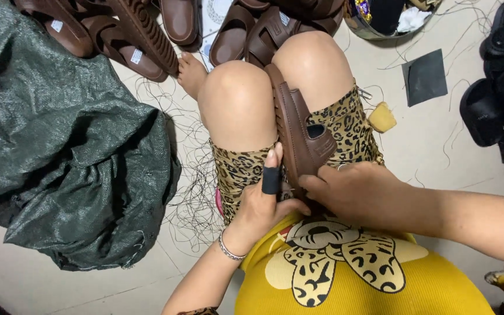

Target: Hand-stitching the outer edge of sandal soles using a needle and thread

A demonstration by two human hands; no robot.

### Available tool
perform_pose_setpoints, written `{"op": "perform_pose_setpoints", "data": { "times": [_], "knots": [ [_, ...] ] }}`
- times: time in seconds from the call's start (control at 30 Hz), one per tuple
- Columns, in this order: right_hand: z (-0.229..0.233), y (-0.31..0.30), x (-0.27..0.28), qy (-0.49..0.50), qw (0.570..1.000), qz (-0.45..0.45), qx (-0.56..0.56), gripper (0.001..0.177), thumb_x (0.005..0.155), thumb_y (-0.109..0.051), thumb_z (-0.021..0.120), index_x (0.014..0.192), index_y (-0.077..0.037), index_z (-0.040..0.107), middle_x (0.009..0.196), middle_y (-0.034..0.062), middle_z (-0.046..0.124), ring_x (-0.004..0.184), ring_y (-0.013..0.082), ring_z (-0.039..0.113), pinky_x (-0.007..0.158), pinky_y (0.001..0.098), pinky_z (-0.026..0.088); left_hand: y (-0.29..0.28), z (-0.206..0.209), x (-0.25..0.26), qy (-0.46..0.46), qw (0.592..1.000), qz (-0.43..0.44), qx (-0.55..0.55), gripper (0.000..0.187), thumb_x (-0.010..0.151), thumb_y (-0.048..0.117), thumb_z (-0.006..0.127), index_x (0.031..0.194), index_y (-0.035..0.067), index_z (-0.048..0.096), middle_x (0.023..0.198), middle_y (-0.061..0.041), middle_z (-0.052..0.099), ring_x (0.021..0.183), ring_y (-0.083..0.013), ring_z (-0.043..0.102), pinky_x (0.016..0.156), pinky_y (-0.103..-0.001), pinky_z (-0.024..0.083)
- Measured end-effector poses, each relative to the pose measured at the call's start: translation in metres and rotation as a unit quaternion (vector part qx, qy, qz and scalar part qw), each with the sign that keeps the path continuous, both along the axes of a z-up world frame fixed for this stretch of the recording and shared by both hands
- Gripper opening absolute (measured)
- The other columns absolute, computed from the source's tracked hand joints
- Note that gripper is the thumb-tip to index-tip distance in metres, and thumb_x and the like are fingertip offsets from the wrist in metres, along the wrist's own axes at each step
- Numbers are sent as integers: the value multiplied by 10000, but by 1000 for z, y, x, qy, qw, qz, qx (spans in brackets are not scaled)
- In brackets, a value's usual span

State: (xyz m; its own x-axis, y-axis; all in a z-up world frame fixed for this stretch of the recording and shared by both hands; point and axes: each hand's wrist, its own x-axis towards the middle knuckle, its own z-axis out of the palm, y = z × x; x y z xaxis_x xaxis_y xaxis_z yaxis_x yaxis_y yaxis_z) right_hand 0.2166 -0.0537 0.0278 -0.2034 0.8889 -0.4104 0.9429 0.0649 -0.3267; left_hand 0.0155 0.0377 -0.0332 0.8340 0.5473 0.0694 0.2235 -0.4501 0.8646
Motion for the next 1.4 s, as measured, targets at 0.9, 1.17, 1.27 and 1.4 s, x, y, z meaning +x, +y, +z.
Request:
{"op": "perform_pose_setpoints", "data": {
  "times": [0.9,1.17,1.27,1.4],
  "knots": [
    [-8,-26,38,543,788,-271,-99,34,850,-78,741,835,-51,756,990,25,763,925,154,693,860,288,551,37,59,-29,24,964,220,-149,476,912,-60,646,1360,21,507,920,-40,636,762,-118,587,698,-221,510],
    [-25,-22,29,679,634,-337,-154,237,943,-196,647,828,9,678,951,174,728,521,133,546,469,262,460,22,99,15,55,970,-178,155,48,774,100,707,744,92,670,728,-39,605,556,-184,549,504,-323,427],
    [-32,-17,28,685,642,-317,-134,158,938,-102,649,889,29,723,970,166,764,495,87,521,433,220,437,-6,73,33,156,919,-263,250,113,869,156,664,760,126,658,657,-48,596,457,-166,534,371,-314,397],
    [-23,-10,25,601,734,-264,-173,216,866,-88,701,1004,-43,861,814,71,820,526,83,609,442,204,442,11,85,34,134,906,-401,16,104,849,89,614,773,53,675,691,-123,639,513,-269,592,532,-375,504]
  ]
}}
